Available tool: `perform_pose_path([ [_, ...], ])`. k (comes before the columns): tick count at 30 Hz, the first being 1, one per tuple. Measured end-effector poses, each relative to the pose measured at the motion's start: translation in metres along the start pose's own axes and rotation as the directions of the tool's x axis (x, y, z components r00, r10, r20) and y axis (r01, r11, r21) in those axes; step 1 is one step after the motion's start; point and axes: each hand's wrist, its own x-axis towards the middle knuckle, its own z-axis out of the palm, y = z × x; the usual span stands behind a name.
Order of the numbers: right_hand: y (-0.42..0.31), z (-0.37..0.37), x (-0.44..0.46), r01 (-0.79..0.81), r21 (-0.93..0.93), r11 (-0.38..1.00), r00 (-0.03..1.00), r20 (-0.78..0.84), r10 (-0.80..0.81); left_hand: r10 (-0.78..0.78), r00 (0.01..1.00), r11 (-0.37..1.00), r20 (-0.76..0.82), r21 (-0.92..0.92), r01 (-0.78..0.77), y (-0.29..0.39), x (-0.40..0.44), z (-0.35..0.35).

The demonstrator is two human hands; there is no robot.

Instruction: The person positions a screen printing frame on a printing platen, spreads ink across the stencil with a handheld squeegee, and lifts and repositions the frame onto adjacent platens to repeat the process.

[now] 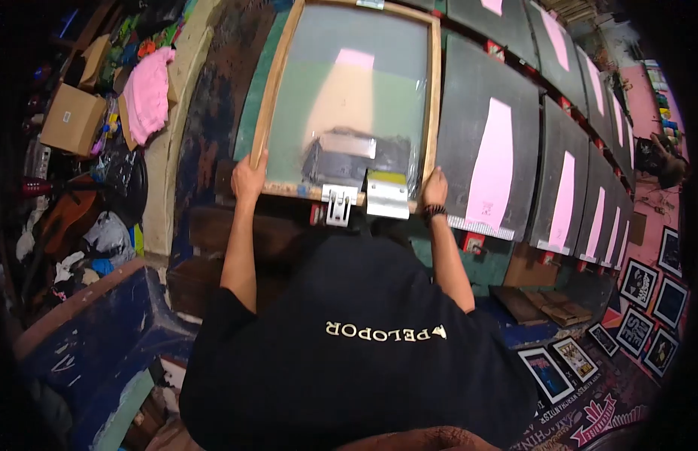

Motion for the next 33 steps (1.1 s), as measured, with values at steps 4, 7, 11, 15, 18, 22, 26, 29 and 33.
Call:
perform_pose_path([
  [4, -0.005, -0.011, -0.004, -0.003, -0.065, 0.998, 0.997, 0.077, 0.008, -0.021, 1.000, 0.999, 0.006, 0.036, 0.021, -0.009, 0.001, 0.008],
  [7, 0.001, -0.014, 0.001, 0.021, -0.145, 0.989, 0.992, 0.126, -0.002, 0.025, 0.999, 0.994, -0.029, 0.110, -0.022, -0.015, -0.001, 0.012],
  [11, -0.006, -0.023, -0.005, 0.032, -0.149, 0.988, 0.988, 0.156, -0.009, 0.193, 0.975, 0.977, -0.112, 0.110, -0.181, -0.029, 0.002, 0.022],
  [15, -0.011, -0.029, -0.011, 0.037, -0.143, 0.989, 0.982, 0.187, -0.009, 0.082, 0.993, 0.996, -0.082, -0.014, -0.083, -0.011, -0.005, 0.009],
  [18, -0.010, -0.030, -0.013, 0.050, -0.144, 0.988, 0.978, 0.207, -0.019, 0.028, 0.999, 0.999, -0.045, -0.037, -0.029, -0.016, -0.002, 0.011],
  [22, -0.005, -0.029, -0.012, 0.066, -0.201, 0.977, 0.960, 0.280, -0.007, 0.017, 0.999, 1.000, -0.051, -0.017, -0.017, -0.021, -0.001, 0.016],
  [26, -0.004, -0.029, -0.012, 0.061, -0.200, 0.978, 0.955, 0.298, 0.001, 0.020, 0.998, 0.999, -0.054, -0.033, -0.022, -0.027, 0.003, 0.020],
  [29, -0.006, -0.028, -0.012, 0.084, -0.192, 0.978, 0.956, 0.292, -0.025, 0.016, 0.998, 1.000, -0.066, -0.005, -0.016, -0.029, 0.006, 0.019],
  [33, -0.013, -0.029, -0.016, 0.078, -0.202, 0.976, 0.956, 0.291, -0.017, 0.033, 0.997, 0.999, -0.071, -0.019, -0.034, -0.031, 0.009, 0.019],
])
